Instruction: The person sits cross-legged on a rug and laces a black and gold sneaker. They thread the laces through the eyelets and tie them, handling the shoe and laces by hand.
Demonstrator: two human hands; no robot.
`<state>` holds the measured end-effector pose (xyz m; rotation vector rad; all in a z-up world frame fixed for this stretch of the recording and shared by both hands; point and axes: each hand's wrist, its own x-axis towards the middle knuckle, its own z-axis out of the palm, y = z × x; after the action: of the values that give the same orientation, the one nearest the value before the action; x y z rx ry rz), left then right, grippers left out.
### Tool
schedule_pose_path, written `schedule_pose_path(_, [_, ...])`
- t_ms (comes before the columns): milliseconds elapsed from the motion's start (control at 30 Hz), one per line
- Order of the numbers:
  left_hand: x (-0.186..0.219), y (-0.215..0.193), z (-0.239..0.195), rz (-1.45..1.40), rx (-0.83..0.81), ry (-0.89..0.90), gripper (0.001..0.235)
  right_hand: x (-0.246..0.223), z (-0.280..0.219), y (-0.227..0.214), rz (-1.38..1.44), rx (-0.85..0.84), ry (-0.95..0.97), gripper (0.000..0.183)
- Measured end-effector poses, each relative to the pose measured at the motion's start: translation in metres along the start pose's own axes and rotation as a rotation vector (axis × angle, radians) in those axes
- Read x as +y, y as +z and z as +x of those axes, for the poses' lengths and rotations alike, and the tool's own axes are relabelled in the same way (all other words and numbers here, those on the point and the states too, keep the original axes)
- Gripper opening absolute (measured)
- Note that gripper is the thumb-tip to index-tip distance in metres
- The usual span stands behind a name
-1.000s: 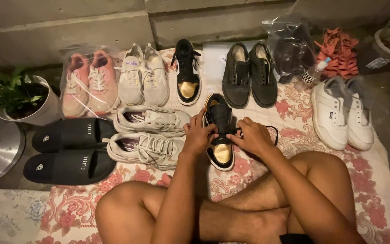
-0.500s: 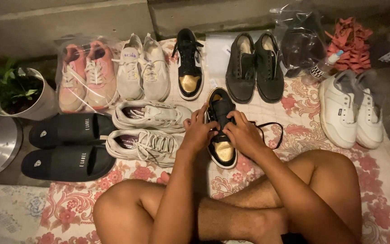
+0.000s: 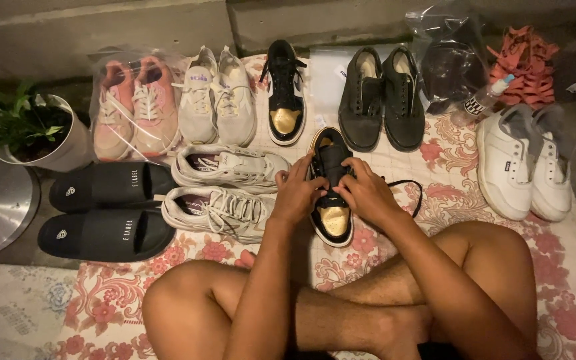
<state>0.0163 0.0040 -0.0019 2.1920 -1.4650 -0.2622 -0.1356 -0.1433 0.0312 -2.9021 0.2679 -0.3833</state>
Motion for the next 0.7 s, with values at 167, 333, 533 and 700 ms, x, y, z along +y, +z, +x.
schedule_pose_path(167, [0.003,-0.005,-0.002,-0.002,-0.019,-0.021,0.008,0.007,-0.013,-0.006,0.029,0.088,-0.047,0.024])
schedule_pose_path(333, [0.005,-0.005,-0.002,0.03,-0.023,-0.031,0.009,0.005,-0.027,-0.021,0.068,0.106,-0.004,0.025])
schedule_pose_path(533, [0.002,0.001,0.001,-0.042,-0.061,-0.069,0.009,-0.002,-0.034,-0.049,0.459,0.234,0.045,0.028])
schedule_pose_path(700, [0.005,0.006,0.001,-0.13,-0.078,-0.107,0.01,-0.038,-0.022,-0.093,0.92,0.316,0.28,0.044])
